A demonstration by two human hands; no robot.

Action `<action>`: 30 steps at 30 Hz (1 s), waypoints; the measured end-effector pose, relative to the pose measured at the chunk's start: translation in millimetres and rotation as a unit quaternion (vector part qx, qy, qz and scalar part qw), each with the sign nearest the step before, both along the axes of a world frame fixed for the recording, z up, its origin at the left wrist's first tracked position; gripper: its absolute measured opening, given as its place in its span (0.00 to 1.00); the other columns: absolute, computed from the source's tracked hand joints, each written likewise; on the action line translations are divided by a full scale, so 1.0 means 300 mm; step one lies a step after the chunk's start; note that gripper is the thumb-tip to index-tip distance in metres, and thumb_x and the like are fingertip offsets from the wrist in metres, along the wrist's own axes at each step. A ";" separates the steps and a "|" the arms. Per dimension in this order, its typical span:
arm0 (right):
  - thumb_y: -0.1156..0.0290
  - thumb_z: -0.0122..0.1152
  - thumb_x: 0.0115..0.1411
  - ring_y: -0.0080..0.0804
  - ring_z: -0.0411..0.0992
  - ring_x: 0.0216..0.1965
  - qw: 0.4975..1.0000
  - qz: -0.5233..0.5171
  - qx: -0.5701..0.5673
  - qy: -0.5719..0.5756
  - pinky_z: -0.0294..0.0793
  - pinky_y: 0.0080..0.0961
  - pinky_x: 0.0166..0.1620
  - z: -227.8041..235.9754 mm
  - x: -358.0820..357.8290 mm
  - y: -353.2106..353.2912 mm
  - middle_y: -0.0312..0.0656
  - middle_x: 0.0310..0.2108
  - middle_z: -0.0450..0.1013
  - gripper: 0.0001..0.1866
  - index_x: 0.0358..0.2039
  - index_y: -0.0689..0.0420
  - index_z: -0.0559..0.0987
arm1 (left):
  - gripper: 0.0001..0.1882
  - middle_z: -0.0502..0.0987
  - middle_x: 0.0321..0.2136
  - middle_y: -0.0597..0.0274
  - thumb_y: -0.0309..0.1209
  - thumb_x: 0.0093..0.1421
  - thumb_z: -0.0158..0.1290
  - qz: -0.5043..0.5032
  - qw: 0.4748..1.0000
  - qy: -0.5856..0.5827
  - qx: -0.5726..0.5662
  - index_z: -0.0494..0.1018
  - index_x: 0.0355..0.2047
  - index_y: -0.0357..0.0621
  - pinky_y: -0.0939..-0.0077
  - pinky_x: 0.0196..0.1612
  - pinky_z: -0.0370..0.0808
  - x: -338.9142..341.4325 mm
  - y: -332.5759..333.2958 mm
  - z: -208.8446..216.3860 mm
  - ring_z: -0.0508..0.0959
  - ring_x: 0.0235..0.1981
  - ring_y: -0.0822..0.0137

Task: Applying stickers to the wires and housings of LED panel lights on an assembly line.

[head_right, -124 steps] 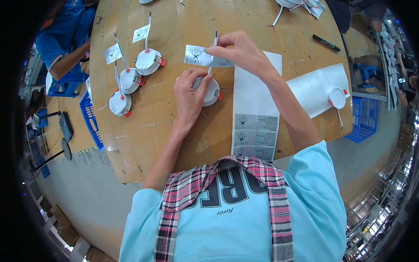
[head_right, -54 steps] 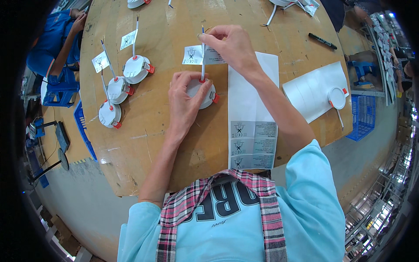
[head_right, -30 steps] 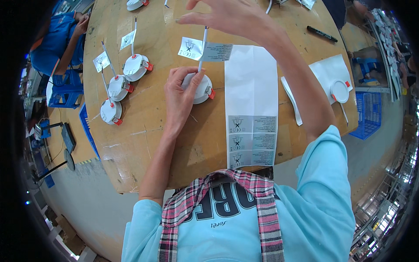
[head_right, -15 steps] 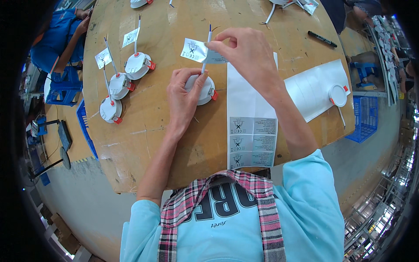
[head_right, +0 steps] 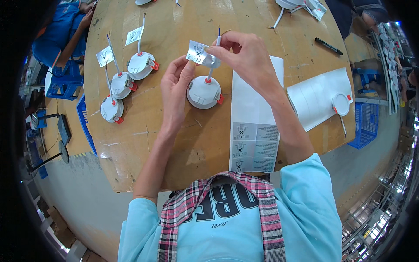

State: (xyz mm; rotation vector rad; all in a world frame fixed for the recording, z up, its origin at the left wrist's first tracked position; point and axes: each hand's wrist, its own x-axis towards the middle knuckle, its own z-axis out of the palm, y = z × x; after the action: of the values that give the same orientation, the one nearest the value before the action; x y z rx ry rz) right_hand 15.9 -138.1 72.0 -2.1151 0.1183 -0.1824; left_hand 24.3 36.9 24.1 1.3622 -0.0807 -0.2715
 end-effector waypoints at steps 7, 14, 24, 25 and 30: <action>0.68 0.66 0.54 0.19 0.65 0.25 0.999 0.012 -0.003 -0.038 0.63 0.19 0.30 -0.003 -0.022 0.011 0.34 0.22 0.73 0.09 0.29 0.62 0.81 | 0.12 0.76 0.29 0.70 0.35 0.61 0.57 -0.044 0.998 0.022 -0.040 0.76 0.37 0.38 0.85 0.34 0.65 0.074 -0.008 0.001 0.70 0.30 0.83; 0.73 0.66 0.51 0.24 0.67 0.26 0.996 -0.003 -0.013 -0.091 0.65 0.22 0.31 -0.015 -0.027 0.030 0.39 0.23 0.72 0.07 0.26 0.63 0.80 | 0.12 0.78 0.27 0.66 0.36 0.59 0.59 -0.027 0.999 0.014 -0.043 0.76 0.32 0.37 0.84 0.31 0.68 0.079 -0.005 -0.018 0.74 0.29 0.80; 0.75 0.66 0.50 0.26 0.69 0.28 0.993 0.002 0.013 -0.116 0.68 0.23 0.34 -0.033 -0.037 0.045 0.40 0.27 0.73 0.06 0.27 0.63 0.79 | 0.11 0.79 0.31 0.65 0.34 0.60 0.58 -0.039 0.993 0.034 -0.109 0.76 0.32 0.37 0.82 0.35 0.70 0.092 -0.017 -0.024 0.75 0.34 0.79; 0.76 0.67 0.50 0.26 0.70 0.29 0.992 0.003 0.026 -0.124 0.68 0.23 0.35 -0.036 -0.037 0.048 0.40 0.27 0.73 0.06 0.27 0.63 0.79 | 0.10 0.79 0.32 0.65 0.33 0.60 0.57 -0.052 0.989 0.043 -0.130 0.77 0.32 0.37 0.82 0.36 0.71 0.094 -0.013 -0.029 0.75 0.35 0.79; 0.77 0.66 0.50 0.27 0.71 0.30 0.989 0.008 0.052 -0.142 0.70 0.22 0.36 -0.050 -0.037 0.046 0.40 0.28 0.74 0.05 0.27 0.62 0.78 | 0.09 0.79 0.31 0.65 0.33 0.61 0.57 -0.092 0.981 0.065 -0.161 0.77 0.33 0.39 0.83 0.37 0.72 0.102 0.003 -0.061 0.75 0.34 0.80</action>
State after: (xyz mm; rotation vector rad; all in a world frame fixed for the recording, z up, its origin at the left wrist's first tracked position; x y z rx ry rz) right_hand 4.9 -124.1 56.9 -1.9639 -0.0567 -0.4552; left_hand 54.9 37.8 5.7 1.0134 -0.1364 -0.4811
